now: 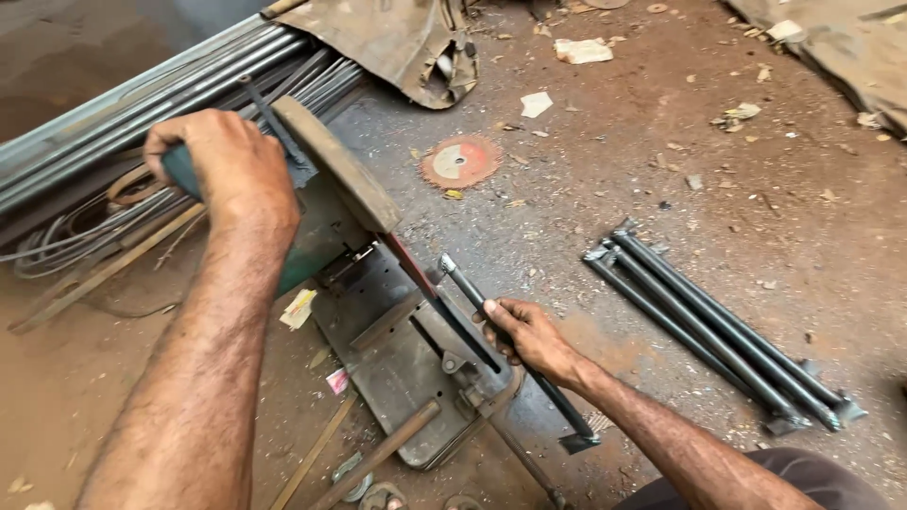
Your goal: The person holds metal tubes against a belt sander to smooth the edges and then places them into a jig to align them.
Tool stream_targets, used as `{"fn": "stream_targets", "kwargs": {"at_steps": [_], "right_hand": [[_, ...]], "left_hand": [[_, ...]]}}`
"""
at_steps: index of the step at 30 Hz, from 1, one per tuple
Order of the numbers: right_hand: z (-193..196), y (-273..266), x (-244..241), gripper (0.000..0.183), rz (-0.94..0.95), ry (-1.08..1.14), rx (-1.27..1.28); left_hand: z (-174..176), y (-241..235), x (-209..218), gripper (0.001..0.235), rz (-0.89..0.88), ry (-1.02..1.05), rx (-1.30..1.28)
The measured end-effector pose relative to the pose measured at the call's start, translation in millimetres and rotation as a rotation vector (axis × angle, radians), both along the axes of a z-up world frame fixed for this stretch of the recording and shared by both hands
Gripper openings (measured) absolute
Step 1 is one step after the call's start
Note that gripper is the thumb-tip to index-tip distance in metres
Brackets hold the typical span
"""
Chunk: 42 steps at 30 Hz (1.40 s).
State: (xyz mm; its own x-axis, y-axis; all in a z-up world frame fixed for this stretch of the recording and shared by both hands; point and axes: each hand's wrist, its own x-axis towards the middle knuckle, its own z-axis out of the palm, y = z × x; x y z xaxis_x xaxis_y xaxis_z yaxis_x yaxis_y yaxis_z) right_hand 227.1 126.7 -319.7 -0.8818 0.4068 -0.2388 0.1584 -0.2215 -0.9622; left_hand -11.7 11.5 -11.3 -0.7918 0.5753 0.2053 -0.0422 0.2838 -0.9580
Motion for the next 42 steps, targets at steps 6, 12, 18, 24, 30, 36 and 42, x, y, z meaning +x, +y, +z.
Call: {"fn": "stream_targets", "kwargs": {"at_steps": [6, 12, 18, 24, 30, 36, 42], "right_hand": [[19, -27, -1, 0.050, -0.020, -0.081, 0.283], [0, -32, 1, 0.051, 0.019, 0.076, 0.466], [2, -38, -5, 0.048, 0.006, 0.114, 0.551], [6, -38, -5, 0.050, 0.038, 0.005, 0.504], [-5, -17, -20, 0.049, 0.080, 0.091, 0.559], [27, 26, -22, 0.051, 0.216, 0.086, 0.820], [24, 41, -24, 0.050, 0.269, 0.092, 0.926]], "left_hand": [[11, 0, 23, 0.059, -0.023, -0.084, 0.018], [-13, -6, -21, 0.051, -0.022, 0.096, -0.013], [2, -8, -10, 0.051, -0.024, 0.002, 0.007], [-1, -17, -12, 0.051, -0.058, 0.037, -0.046], [-5, -20, -17, 0.048, -0.042, -0.022, -0.017], [8, -14, 10, 0.039, -0.034, -0.091, 0.021], [7, -18, -2, 0.039, -0.008, -0.112, -0.015]]}}
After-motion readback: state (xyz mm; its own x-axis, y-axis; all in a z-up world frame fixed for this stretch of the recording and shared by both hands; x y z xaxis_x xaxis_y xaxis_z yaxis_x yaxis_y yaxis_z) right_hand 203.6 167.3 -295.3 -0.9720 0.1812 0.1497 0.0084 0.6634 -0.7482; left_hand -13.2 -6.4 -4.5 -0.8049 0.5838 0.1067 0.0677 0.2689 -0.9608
